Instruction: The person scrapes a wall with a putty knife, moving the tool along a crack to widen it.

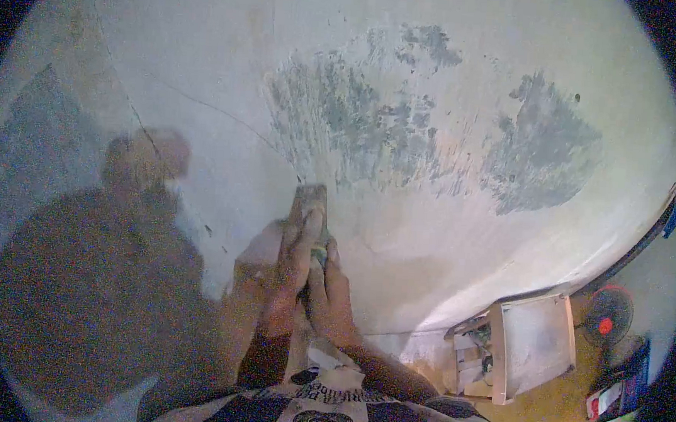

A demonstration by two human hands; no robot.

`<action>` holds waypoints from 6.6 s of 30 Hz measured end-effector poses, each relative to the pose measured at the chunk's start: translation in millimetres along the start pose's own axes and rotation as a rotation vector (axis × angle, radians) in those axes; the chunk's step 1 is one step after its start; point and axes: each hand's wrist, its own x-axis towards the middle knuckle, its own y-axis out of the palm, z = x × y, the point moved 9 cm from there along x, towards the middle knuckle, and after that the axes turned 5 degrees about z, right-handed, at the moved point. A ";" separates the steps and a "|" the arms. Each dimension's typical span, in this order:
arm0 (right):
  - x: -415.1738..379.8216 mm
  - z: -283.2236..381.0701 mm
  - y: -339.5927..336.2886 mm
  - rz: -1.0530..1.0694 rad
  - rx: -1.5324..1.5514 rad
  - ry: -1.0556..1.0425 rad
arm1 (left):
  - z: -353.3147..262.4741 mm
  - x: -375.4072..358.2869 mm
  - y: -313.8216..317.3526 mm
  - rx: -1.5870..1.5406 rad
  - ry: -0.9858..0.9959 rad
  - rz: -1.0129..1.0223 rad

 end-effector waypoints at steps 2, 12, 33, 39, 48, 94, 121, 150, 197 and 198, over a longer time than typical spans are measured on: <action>-2.7 5.7 1.1 0.005 -0.001 0.005 | 11.5 0.5 0.7 -0.128 0.010 -0.005; -5.8 -24.9 2.9 0.040 -0.060 0.073 | 36.6 5.8 4.4 -0.220 -0.028 0.101; -2.0 -18.1 1.0 -0.002 0.054 -0.054 | 43.1 13.3 -5.1 -0.095 0.010 0.028; -7.9 -0.2 6.2 0.081 0.224 0.070 | 26.5 0.3 -1.4 -0.077 0.007 -0.011; -8.1 -9.7 1.0 0.023 -0.047 -0.101 | 35.2 2.7 0.0 -0.147 0.016 0.030; 19.3 28.4 3.0 0.058 0.155 -0.131 | -11.3 15.1 1.1 -0.048 0.037 -0.003; -39.8 -24.5 -41.0 0.118 -0.029 0.094 | 40.8 -0.6 18.4 0.024 0.163 0.208; 27.4 24.0 10.2 0.133 0.932 0.194 | -57.3 4.5 8.8 0.039 0.136 0.314; 7.9 54.5 10.6 0.313 0.418 0.051 | -61.5 10.7 -8.3 -0.112 0.162 0.062; 5.6 52.0 9.9 0.351 0.373 0.059 | -55.5 10.9 -8.6 -0.115 0.148 0.042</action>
